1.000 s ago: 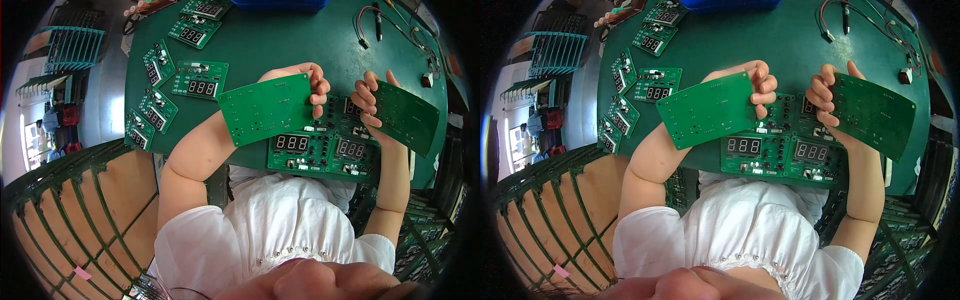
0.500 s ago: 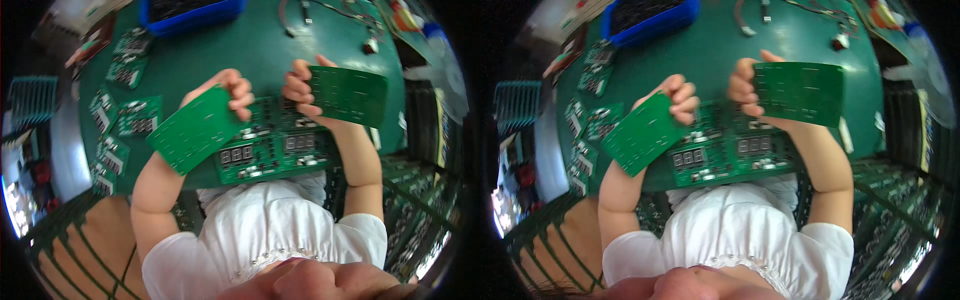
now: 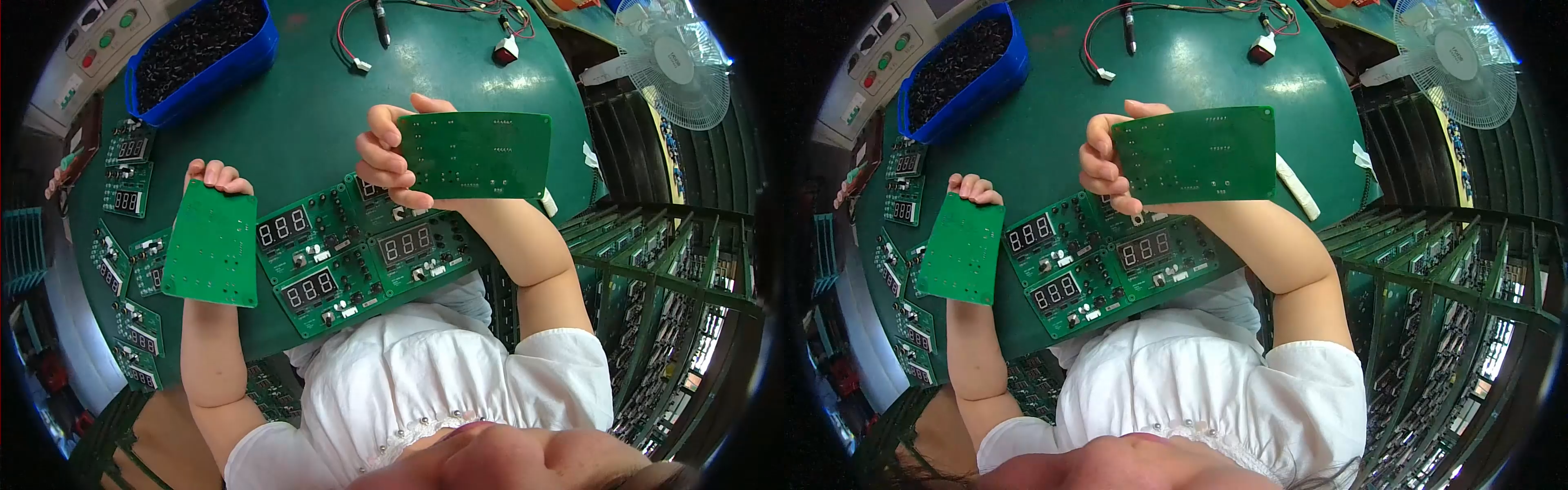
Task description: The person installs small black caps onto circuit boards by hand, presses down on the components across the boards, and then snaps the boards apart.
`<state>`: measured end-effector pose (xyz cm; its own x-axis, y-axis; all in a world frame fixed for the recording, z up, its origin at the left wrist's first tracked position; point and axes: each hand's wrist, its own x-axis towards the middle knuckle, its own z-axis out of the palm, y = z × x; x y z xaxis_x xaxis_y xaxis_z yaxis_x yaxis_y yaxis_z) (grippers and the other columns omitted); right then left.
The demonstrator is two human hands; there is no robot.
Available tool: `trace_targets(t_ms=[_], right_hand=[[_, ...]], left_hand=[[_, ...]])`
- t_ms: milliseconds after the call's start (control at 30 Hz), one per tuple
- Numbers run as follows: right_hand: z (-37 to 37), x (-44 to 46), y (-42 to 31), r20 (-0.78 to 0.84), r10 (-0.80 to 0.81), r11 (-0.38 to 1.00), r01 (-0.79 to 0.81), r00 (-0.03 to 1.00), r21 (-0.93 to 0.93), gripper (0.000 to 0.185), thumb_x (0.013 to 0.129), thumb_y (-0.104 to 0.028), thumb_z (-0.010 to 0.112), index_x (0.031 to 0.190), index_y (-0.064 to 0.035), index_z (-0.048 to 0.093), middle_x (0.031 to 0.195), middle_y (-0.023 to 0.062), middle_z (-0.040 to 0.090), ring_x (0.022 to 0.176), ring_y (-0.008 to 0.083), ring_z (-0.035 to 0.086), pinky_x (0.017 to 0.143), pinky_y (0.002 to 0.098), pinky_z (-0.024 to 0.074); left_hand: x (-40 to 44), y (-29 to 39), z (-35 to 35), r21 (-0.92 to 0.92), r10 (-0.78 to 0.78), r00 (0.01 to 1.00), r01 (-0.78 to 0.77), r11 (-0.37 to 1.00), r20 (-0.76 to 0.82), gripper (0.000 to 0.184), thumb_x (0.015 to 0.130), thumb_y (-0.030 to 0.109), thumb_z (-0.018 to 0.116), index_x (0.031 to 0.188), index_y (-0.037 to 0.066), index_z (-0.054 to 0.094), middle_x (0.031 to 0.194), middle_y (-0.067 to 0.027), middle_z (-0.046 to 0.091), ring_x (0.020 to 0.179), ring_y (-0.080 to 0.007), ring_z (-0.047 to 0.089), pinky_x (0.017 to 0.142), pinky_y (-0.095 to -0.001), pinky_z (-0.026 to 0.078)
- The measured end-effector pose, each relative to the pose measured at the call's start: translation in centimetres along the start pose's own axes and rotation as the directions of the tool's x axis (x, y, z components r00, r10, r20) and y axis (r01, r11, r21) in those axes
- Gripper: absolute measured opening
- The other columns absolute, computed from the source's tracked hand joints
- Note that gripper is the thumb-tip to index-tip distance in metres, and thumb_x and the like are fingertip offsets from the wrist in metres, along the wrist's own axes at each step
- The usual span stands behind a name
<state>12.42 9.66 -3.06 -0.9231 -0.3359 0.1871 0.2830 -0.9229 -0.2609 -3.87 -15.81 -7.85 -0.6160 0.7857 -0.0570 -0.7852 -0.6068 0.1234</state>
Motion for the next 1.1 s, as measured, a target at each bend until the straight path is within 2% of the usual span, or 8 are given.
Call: trace_targets(t_ms=[133, 300, 500, 667, 767, 900, 1000, 1100], right_hand=[[0.3, -0.1, -0.1, -0.029, -0.002, 1.000, 0.002, 1.000, -0.009, 0.048, 0.100, -0.046, 0.042, 0.096, -0.0001, 0.054, 0.082, 0.0133, 0.049, 0.076, 0.0207, 0.048, 0.052, 0.0334, 0.0570], [-0.1, 0.0, -0.2, 0.008, 0.006, 1.000, -0.006, 1.000, 0.003, 0.048, 0.099, -0.046, 0.042, 0.097, 0.0003, 0.055, 0.082, 0.0139, 0.050, 0.078, 0.0217, 0.048, 0.054, 0.0343, 0.0574], [0.2, -0.1, -0.2, -0.025, -0.013, 1.000, 0.013, 1.000, 0.001, 0.048, 0.099, -0.045, 0.042, 0.096, 0.0005, 0.055, 0.083, 0.0138, 0.051, 0.077, 0.0213, 0.049, 0.055, 0.0337, 0.0565], [-0.2, -0.2, -0.2, -0.036, -0.038, 0.999, 0.038, 0.999, 0.002, 0.047, 0.099, -0.044, 0.043, 0.097, 0.0007, 0.056, 0.083, 0.0132, 0.051, 0.076, 0.0210, 0.049, 0.056, 0.0336, 0.0547], [0.5, -0.1, 0.0, -0.123, -0.086, 0.995, 0.078, 0.989, -0.069, 0.043, 0.100, -0.042, 0.046, 0.094, 0.0004, 0.051, 0.079, 0.0100, 0.044, 0.074, 0.0185, 0.046, 0.045, 0.0281, 0.0558], [0.4, -0.1, 0.0, -0.121, -0.086, 0.995, 0.078, 0.989, -0.067, 0.043, 0.100, -0.042, 0.046, 0.093, 0.0004, 0.051, 0.079, 0.0094, 0.043, 0.074, 0.0181, 0.045, 0.044, 0.0278, 0.0557], [0.5, -0.2, 0.0, -0.139, -0.091, 0.994, 0.082, 0.986, -0.067, 0.043, 0.100, -0.042, 0.046, 0.092, 0.0005, 0.050, 0.079, 0.0093, 0.043, 0.073, 0.0179, 0.045, 0.044, 0.0278, 0.0555], [0.4, -0.1, 0.0, -0.134, -0.096, 0.994, 0.088, 0.986, -0.064, 0.044, 0.100, -0.042, 0.046, 0.092, 0.0005, 0.050, 0.079, 0.0091, 0.043, 0.073, 0.0177, 0.045, 0.044, 0.0278, 0.0552]], left_hand=[[-1.6, -1.2, 2.1, 0.115, 0.153, 0.987, -0.147, 0.982, -0.046, 0.014, 0.099, 0.009, 0.047, 0.105, 0.000, 0.055, 0.087, -0.0091, 0.046, 0.084, -0.0192, 0.047, 0.085, -0.0307, 0.047], [-1.8, -0.8, 2.2, 0.116, 0.081, 0.994, -0.089, 0.989, 0.071, 0.018, 0.096, 0.006, 0.053, 0.112, -0.002, 0.053, 0.097, -0.0107, 0.045, 0.095, -0.0217, 0.046, 0.096, -0.0337, 0.042], [-2.0, -0.5, 1.6, 0.135, 0.093, 0.994, -0.101, 0.986, 0.059, 0.021, 0.094, 0.006, 0.056, 0.113, -0.002, 0.053, 0.097, -0.0106, 0.046, 0.096, -0.0218, 0.047, 0.097, -0.0342, 0.042], [-2.0, -0.6, 1.9, 0.203, 0.130, 0.990, -0.139, 0.969, 0.060, 0.016, 0.101, 0.013, 0.050, 0.111, 0.001, 0.054, 0.094, -0.0094, 0.049, 0.092, -0.0204, 0.050, 0.093, -0.0330, 0.046], [-2.0, -0.3, 1.9, 0.218, 0.130, 0.991, -0.129, 0.967, 0.009, 0.018, 0.104, 0.019, 0.048, 0.107, 0.003, 0.054, 0.092, -0.0078, 0.050, 0.090, -0.0188, 0.051, 0.088, -0.0314, 0.048], [-2.0, -0.2, 1.9, 0.164, 0.086, 0.995, -0.092, 0.982, 0.045, 0.017, 0.102, 0.018, 0.052, 0.106, 0.001, 0.053, 0.093, -0.0080, 0.047, 0.091, -0.0191, 0.048, 0.089, -0.0305, 0.047], [-2.2, -0.2, 1.9, 0.216, 0.123, 0.992, -0.121, 0.969, 0.007, 0.019, 0.104, 0.021, 0.050, 0.104, 0.002, 0.053, 0.091, -0.0073, 0.045, 0.089, -0.0188, 0.047, 0.088, -0.0301, 0.047], [-2.3, 0.4, 1.9, 0.465, 0.169, 0.986, -0.150, 0.873, 0.000, 0.021, 0.105, 0.026, 0.049, 0.105, 0.005, 0.055, 0.093, -0.0056, 0.052, 0.090, -0.0173, 0.052, 0.086, -0.0305, 0.048]])
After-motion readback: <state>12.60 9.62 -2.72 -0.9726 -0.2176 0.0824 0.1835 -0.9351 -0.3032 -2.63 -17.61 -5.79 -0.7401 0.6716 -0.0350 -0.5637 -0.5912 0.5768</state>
